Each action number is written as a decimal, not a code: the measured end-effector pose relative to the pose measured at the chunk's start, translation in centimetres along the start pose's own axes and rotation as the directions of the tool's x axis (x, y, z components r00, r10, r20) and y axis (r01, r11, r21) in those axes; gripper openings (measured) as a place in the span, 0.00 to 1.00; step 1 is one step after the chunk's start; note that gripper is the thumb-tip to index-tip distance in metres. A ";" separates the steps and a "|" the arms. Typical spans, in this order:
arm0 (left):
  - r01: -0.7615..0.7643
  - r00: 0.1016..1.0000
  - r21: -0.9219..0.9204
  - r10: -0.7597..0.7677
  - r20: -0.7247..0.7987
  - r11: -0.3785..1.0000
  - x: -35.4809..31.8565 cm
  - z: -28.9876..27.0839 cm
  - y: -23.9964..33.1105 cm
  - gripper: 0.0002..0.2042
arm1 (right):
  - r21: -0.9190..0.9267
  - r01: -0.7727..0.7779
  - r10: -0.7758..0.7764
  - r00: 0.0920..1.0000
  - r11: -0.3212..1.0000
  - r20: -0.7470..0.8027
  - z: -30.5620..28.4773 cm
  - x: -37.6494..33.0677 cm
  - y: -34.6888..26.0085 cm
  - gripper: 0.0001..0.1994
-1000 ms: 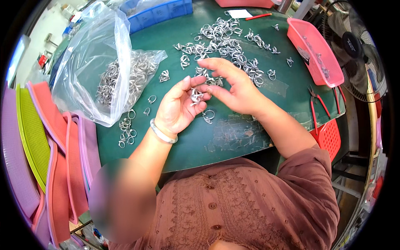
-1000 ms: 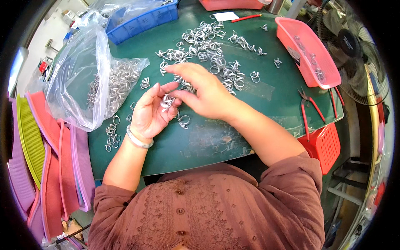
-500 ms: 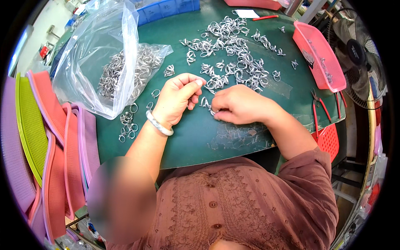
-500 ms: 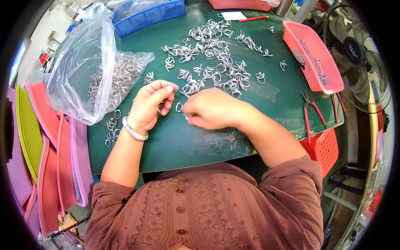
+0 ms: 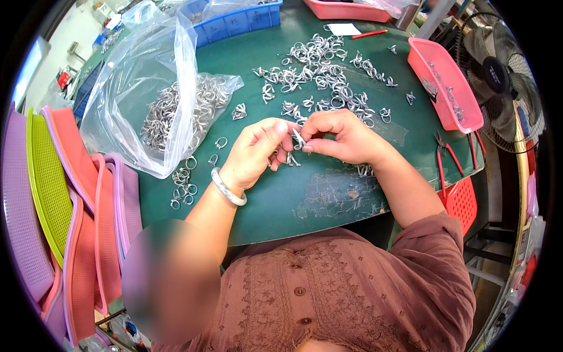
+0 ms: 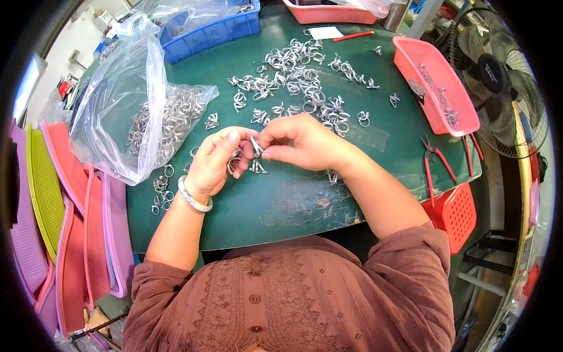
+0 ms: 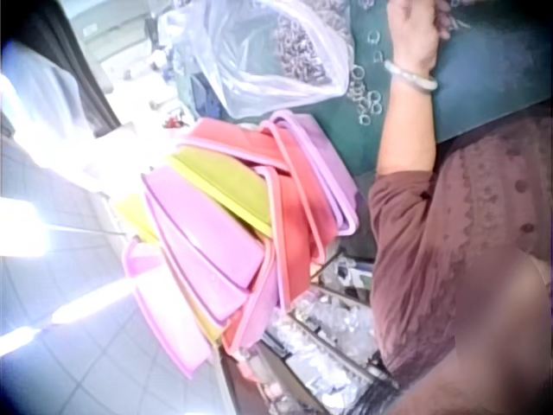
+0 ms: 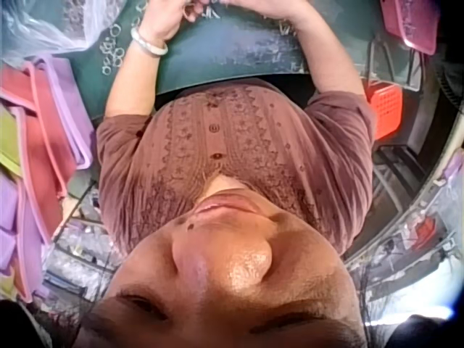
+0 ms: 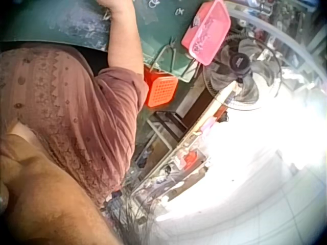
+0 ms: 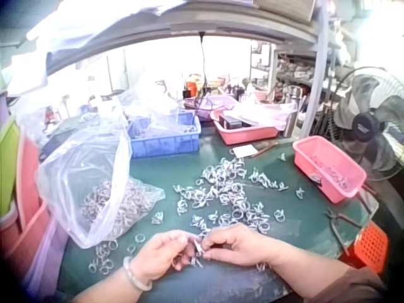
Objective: The person sits at a green workbench and repeatedly picks up small silver metal rings and triangular components. They interlock the parts by hand and place the assembled units into a pink tray. The process is continuous and repetitive throughout the clip.
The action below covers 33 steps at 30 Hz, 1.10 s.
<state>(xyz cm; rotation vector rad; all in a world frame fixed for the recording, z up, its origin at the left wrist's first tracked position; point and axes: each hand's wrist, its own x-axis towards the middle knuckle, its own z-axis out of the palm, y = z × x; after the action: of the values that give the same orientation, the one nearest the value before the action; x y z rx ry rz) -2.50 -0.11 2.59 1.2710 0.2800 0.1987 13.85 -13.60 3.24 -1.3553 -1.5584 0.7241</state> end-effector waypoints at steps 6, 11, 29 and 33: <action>0.046 0.998 -0.020 -0.046 -0.032 0.999 0.4 -0.2 -0.5 0.15 | 0.272 -0.107 0.145 0.981 0.957 -0.126 1.6 0.2 -0.5 0.08; 0.171 0.972 -0.402 -0.221 -0.083 0.900 0.6 -1.0 0.2 0.20 | -0.060 -0.215 0.212 0.976 0.975 -0.056 1.5 0.0 -0.7 0.09; 0.060 0.983 -0.467 -0.134 -0.127 0.882 0.7 -2.0 -0.3 0.15 | -0.071 -0.190 0.186 0.981 0.979 -0.060 1.8 0.2 -0.7 0.12; 0.144 0.979 -0.247 -0.174 -0.103 0.958 0.3 -1.2 0.1 0.10 | 0.069 -0.106 0.116 0.981 0.992 -0.157 1.7 0.2 -1.0 0.12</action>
<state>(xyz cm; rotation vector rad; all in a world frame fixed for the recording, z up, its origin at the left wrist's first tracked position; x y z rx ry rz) -2.57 1.10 2.33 0.9941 0.4508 0.1677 11.93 -13.38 3.46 -1.4286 -1.3327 0.7061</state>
